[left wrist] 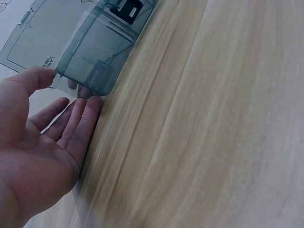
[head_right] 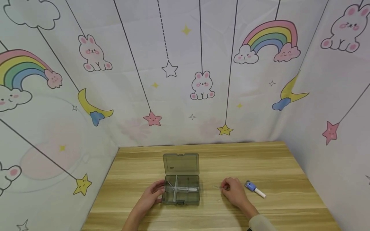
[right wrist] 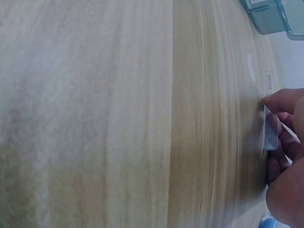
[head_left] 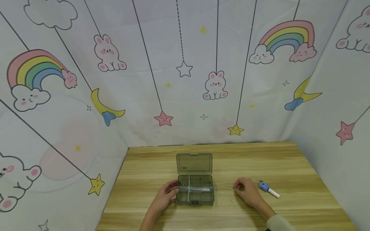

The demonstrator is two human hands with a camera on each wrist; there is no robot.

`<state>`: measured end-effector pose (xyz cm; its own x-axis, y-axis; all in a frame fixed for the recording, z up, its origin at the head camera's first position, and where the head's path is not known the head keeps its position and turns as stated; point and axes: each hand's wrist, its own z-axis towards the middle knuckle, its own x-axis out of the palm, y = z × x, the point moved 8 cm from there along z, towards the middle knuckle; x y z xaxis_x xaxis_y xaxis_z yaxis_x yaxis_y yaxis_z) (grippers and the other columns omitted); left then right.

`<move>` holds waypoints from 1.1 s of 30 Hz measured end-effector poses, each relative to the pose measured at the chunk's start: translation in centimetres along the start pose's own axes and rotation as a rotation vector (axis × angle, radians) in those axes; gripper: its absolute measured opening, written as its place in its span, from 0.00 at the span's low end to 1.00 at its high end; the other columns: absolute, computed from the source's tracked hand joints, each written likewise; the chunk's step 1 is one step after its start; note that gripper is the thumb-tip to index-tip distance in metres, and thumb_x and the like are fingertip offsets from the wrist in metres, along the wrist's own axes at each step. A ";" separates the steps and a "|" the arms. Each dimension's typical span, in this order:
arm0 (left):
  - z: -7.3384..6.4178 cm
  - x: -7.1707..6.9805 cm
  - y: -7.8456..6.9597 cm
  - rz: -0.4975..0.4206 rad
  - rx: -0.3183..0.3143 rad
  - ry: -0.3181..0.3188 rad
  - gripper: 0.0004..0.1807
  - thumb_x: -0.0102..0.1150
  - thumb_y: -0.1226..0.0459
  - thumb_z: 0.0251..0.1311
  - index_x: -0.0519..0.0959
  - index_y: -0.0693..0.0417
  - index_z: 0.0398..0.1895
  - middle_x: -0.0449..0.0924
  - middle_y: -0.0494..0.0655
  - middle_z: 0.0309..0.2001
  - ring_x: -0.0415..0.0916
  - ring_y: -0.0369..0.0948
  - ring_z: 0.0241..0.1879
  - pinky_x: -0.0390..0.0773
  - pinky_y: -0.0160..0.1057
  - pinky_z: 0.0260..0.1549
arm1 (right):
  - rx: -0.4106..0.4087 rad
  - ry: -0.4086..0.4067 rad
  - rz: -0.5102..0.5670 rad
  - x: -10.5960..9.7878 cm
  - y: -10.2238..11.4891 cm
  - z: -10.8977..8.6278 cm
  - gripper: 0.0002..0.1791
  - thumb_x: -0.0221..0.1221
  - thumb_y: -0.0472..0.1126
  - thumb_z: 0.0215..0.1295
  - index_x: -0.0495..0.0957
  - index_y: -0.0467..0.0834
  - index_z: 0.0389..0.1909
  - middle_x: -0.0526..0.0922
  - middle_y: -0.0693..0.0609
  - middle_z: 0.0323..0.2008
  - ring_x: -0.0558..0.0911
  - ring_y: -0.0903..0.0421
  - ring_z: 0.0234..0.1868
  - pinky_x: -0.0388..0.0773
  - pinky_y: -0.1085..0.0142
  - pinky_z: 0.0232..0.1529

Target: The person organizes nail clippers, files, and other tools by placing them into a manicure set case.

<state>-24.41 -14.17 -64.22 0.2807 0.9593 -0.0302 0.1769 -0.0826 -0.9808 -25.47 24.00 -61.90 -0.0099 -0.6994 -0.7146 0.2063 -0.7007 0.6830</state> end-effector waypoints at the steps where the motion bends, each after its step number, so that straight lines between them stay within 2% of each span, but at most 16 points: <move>1: 0.0 0.0 0.0 0.000 0.001 -0.001 0.32 0.56 0.61 0.80 0.61 0.68 0.79 0.66 0.71 0.74 0.69 0.61 0.71 0.85 0.52 0.51 | -0.006 -0.004 0.002 0.0 0.1 0.0 0.10 0.73 0.32 0.60 0.83 0.49 0.31 0.79 0.62 0.31 0.73 0.58 0.38 0.71 0.62 0.43; 8: 0.0 0.0 -0.1 -0.003 0.000 -0.006 0.31 0.56 0.63 0.79 0.62 0.68 0.79 0.67 0.71 0.73 0.69 0.61 0.71 0.85 0.51 0.52 | -0.041 -0.043 -0.009 -0.2 0.3 -0.3 0.11 0.74 0.31 0.58 0.84 0.50 0.30 0.79 0.63 0.30 0.72 0.59 0.37 0.70 0.61 0.42; 14: 0.0 0.0 0.0 -0.008 -0.010 -0.012 0.32 0.56 0.62 0.79 0.62 0.68 0.79 0.66 0.70 0.74 0.68 0.61 0.71 0.85 0.51 0.51 | -0.042 -0.044 -0.007 0.0 0.1 -0.2 0.13 0.74 0.30 0.58 0.83 0.52 0.30 0.78 0.64 0.29 0.72 0.59 0.37 0.70 0.62 0.42; 24: 0.0 0.0 -0.1 -0.002 0.005 -0.015 0.32 0.56 0.63 0.79 0.62 0.69 0.79 0.66 0.71 0.74 0.69 0.60 0.70 0.86 0.51 0.50 | -0.016 -0.033 -0.022 0.2 -0.3 -0.1 0.13 0.74 0.31 0.60 0.83 0.52 0.31 0.78 0.64 0.30 0.72 0.58 0.39 0.71 0.61 0.43; 33: 0.0 0.1 -0.2 -0.001 -0.010 -0.014 0.32 0.57 0.61 0.80 0.62 0.66 0.79 0.66 0.69 0.74 0.68 0.60 0.71 0.85 0.51 0.52 | -0.003 -0.024 -0.047 0.2 -0.1 0.1 0.12 0.73 0.31 0.60 0.83 0.52 0.31 0.78 0.62 0.30 0.73 0.58 0.39 0.71 0.60 0.44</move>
<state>-24.47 -14.07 -64.01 0.2673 0.9631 -0.0319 0.1865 -0.0842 -0.9788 -25.57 23.97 -62.13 -0.0433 -0.6687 -0.7423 0.2083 -0.7327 0.6479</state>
